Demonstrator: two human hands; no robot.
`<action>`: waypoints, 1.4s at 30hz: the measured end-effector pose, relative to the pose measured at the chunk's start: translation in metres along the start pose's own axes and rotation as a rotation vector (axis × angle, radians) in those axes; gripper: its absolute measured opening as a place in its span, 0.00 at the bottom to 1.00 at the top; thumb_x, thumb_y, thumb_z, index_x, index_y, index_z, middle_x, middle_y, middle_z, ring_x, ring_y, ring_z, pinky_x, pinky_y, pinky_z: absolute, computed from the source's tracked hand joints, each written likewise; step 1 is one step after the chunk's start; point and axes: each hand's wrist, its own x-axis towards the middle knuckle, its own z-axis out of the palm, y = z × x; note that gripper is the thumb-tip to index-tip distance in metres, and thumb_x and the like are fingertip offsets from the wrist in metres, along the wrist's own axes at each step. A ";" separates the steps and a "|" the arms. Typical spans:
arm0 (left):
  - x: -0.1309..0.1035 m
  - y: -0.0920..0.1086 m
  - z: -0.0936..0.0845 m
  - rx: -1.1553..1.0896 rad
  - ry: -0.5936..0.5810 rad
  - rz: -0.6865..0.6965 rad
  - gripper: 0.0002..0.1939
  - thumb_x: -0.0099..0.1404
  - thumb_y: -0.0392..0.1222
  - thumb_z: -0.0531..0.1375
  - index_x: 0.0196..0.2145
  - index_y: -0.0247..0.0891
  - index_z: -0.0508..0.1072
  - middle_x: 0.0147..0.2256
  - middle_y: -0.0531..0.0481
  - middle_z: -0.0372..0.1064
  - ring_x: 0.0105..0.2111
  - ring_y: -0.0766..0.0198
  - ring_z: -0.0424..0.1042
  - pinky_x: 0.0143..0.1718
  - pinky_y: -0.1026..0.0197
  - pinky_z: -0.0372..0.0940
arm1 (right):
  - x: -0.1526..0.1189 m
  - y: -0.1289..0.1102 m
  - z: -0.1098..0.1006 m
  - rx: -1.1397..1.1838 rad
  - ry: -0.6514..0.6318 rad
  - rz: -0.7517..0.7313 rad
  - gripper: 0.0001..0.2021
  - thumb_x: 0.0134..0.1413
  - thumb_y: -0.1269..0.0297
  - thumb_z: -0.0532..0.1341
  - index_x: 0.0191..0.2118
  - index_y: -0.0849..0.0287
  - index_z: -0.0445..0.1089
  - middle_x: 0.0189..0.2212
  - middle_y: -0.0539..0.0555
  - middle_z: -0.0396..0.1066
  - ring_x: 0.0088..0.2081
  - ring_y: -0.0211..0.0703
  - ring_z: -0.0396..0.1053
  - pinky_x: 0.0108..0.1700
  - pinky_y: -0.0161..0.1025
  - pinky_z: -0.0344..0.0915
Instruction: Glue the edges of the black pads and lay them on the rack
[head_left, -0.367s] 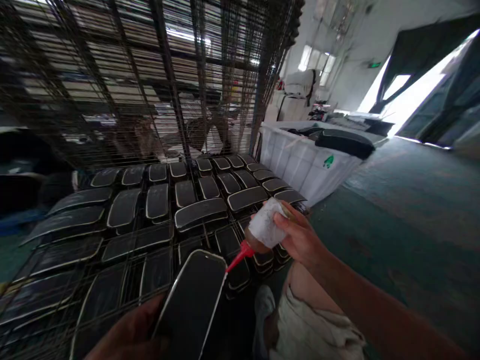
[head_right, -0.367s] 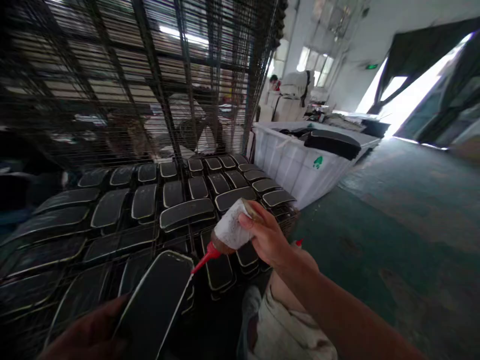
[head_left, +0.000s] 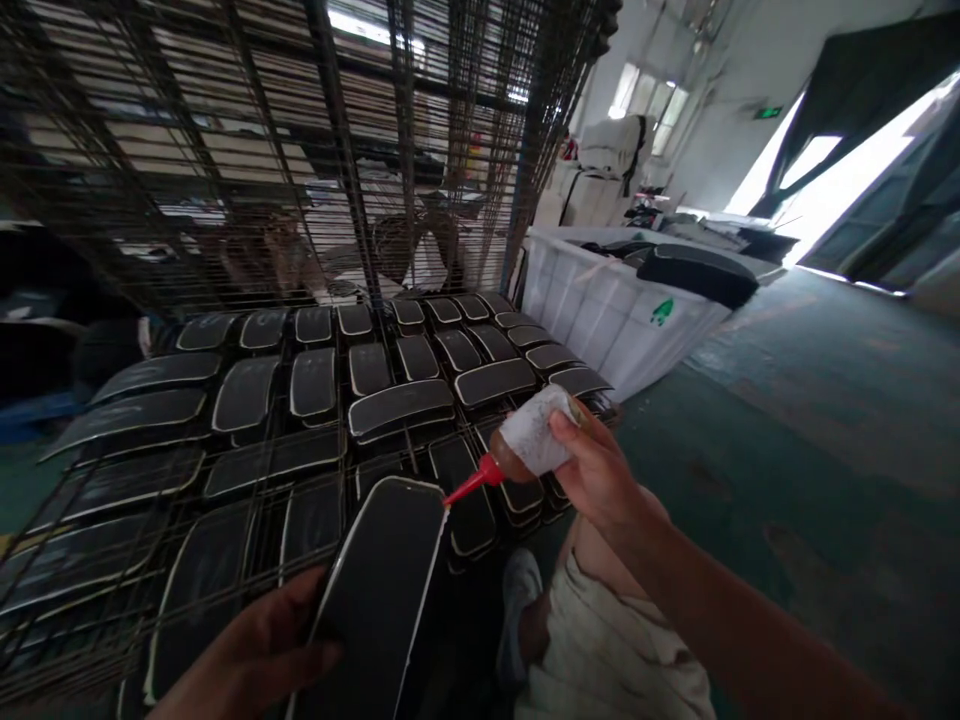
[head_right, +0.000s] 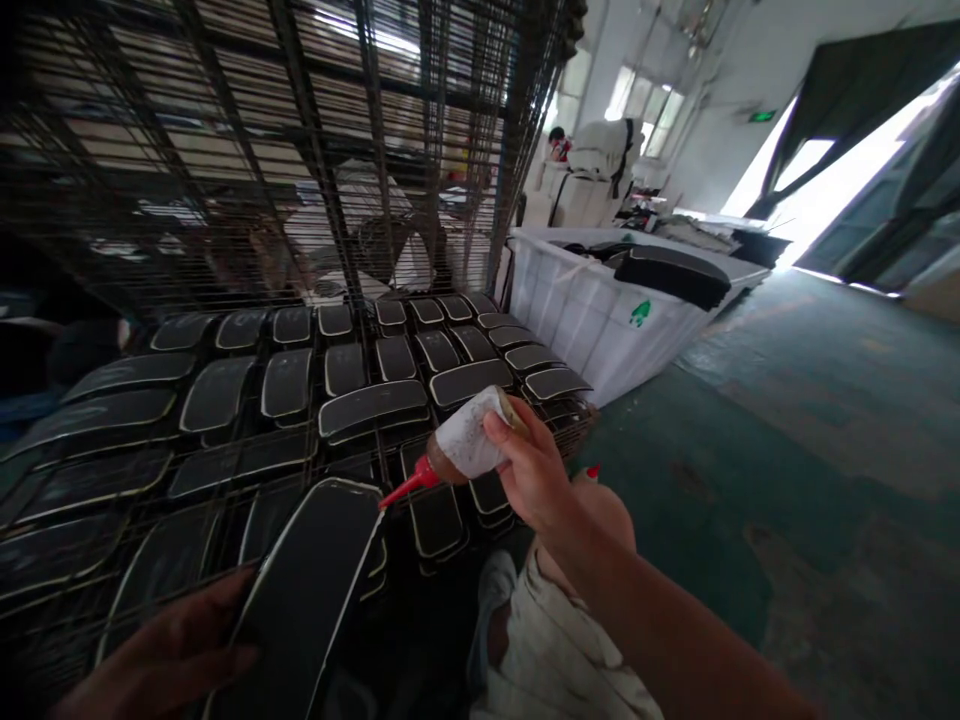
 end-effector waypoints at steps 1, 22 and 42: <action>0.000 0.001 0.001 0.001 0.004 -0.004 0.22 0.55 0.36 0.80 0.48 0.40 0.88 0.42 0.39 0.89 0.44 0.35 0.88 0.36 0.48 0.81 | -0.002 0.002 0.000 -0.002 0.003 -0.002 0.25 0.44 0.45 0.85 0.44 0.52 0.83 0.36 0.51 0.81 0.36 0.45 0.77 0.37 0.38 0.74; 0.000 0.009 0.012 -0.039 0.082 -0.083 0.23 0.53 0.38 0.82 0.48 0.41 0.88 0.44 0.36 0.89 0.37 0.42 0.89 0.39 0.49 0.83 | -0.052 0.029 0.008 -0.034 -0.009 0.109 0.24 0.51 0.46 0.81 0.47 0.52 0.79 0.39 0.53 0.83 0.42 0.54 0.82 0.47 0.49 0.80; 0.005 0.022 0.023 -0.163 0.286 -0.043 0.23 0.46 0.25 0.78 0.41 0.33 0.83 0.34 0.36 0.87 0.28 0.42 0.86 0.27 0.49 0.83 | -0.086 0.018 0.021 -0.093 -0.187 0.146 0.28 0.53 0.44 0.80 0.54 0.49 0.76 0.42 0.60 0.85 0.50 0.64 0.83 0.48 0.57 0.81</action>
